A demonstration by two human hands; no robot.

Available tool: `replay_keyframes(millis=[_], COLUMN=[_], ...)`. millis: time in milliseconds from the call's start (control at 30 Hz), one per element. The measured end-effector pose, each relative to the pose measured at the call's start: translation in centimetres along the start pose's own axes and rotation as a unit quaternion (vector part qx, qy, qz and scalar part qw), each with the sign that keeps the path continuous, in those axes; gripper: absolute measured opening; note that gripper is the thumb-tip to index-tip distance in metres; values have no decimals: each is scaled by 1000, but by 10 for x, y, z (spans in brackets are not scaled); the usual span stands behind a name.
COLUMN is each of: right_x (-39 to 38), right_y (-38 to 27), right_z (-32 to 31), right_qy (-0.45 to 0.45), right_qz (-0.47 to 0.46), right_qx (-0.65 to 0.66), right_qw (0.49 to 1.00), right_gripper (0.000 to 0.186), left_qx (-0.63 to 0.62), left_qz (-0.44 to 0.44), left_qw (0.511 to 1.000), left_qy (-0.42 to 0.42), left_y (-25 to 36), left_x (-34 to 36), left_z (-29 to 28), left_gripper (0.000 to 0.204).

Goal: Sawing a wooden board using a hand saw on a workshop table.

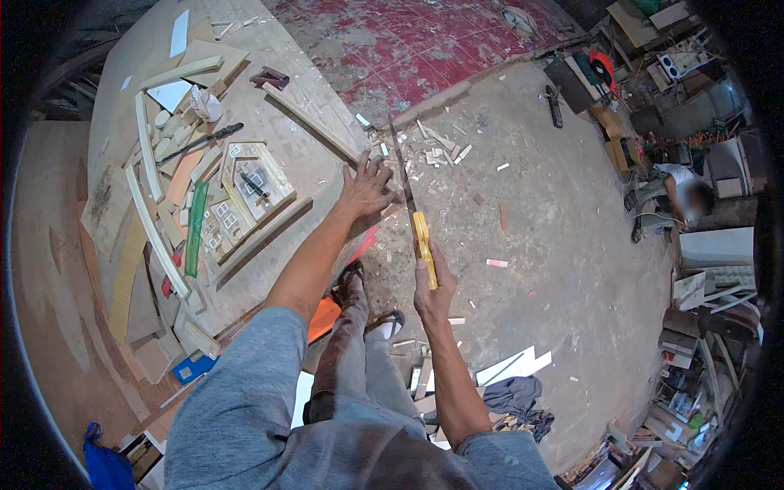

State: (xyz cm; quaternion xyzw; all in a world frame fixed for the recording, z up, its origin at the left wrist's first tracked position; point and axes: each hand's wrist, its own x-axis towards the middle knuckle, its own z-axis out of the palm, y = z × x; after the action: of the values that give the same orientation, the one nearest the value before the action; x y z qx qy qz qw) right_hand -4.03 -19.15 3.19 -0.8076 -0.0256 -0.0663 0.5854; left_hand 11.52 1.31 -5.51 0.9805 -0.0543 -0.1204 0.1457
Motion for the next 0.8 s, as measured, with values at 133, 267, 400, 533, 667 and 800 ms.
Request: replay_keyframes(millis=[133, 267, 400, 533, 667, 800], right_x=[6, 9, 8, -2, -34, -119], right_y=[5, 4, 12, 39, 44, 36], right_z=[3, 6, 10, 12, 0, -46], right_qy=[10, -7, 9, 20, 15, -38], right_qz=[4, 21, 9, 41, 0, 46], right_qx=[2, 20, 7, 35, -11, -75], right_qw=[1000, 1000, 1000, 998, 1000, 995], right_gripper=[41, 40, 38, 38, 38, 39], left_qx=[-10, -9, 7, 10, 15, 24], left_qz=[-10, -16, -19, -24, -26, -18], left_qw=[1000, 999, 999, 999, 999, 999], left_qy=[-25, -28, -30, -36, -39, 17], left_y=[4, -1, 2, 11, 11, -7], left_x=[1, 0, -2, -1, -2, -4], left_z=[-4, -5, -7, -12, -11, 1], left_gripper=[72, 72, 70, 71, 71, 68])
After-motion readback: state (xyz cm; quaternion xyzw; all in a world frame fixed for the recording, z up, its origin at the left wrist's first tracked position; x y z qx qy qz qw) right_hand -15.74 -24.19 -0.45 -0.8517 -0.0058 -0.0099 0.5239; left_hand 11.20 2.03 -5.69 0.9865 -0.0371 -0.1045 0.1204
